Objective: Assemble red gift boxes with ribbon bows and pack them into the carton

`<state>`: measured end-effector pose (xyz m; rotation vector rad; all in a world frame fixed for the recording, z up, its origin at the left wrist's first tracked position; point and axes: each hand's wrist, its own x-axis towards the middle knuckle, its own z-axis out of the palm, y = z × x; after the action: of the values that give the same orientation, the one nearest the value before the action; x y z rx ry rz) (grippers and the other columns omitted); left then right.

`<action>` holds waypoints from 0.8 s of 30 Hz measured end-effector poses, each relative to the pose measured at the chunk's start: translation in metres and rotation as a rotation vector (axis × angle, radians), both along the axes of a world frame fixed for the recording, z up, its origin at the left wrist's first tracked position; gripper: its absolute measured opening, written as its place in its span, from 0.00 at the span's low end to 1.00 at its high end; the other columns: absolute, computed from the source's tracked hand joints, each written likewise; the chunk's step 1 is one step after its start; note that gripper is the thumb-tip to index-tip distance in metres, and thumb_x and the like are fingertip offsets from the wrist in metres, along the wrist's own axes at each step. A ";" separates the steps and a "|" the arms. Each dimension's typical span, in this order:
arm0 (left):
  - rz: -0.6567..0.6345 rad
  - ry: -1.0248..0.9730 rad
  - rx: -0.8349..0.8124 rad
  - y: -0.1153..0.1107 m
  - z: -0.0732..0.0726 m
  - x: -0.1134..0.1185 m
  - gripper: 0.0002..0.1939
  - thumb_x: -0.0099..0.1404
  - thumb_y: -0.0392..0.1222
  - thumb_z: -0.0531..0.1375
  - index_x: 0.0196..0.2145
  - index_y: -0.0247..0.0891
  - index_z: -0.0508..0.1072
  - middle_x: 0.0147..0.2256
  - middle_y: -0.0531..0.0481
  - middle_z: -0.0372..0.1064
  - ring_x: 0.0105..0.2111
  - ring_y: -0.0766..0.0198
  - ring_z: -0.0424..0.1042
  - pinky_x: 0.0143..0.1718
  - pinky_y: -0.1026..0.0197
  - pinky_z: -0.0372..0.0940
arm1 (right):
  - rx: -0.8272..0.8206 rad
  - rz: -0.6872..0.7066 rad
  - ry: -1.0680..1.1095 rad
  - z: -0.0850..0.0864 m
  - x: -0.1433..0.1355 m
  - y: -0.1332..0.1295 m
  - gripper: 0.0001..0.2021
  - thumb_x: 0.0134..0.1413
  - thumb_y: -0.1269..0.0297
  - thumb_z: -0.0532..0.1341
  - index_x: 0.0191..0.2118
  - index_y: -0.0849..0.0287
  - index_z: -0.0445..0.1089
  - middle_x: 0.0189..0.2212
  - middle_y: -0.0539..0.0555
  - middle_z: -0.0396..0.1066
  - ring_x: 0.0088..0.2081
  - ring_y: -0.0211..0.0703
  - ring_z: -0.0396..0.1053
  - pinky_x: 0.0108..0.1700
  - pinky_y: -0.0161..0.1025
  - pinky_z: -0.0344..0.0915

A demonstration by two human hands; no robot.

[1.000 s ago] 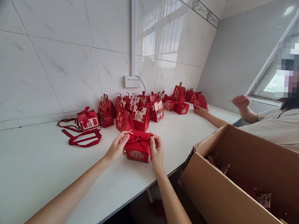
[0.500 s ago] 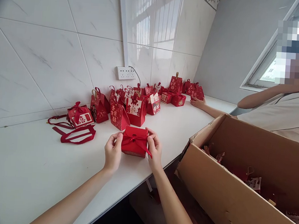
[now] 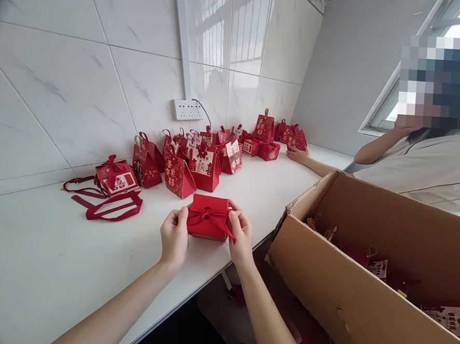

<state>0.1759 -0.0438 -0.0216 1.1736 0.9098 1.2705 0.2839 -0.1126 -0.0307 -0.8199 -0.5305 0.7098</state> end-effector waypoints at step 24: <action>-0.064 -0.152 0.090 -0.001 -0.007 -0.003 0.12 0.57 0.45 0.58 0.21 0.39 0.63 0.23 0.55 0.64 0.25 0.67 0.62 0.27 0.65 0.59 | -0.247 0.034 -0.812 -0.009 0.005 -0.053 0.54 0.33 0.62 0.73 0.65 0.44 0.42 0.64 0.58 0.44 0.64 0.54 0.46 0.62 0.57 0.49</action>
<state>0.1728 -0.0447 -0.0284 1.1499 0.7043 1.3409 0.2887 -0.1654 -0.0397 -1.3387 -1.2006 0.4534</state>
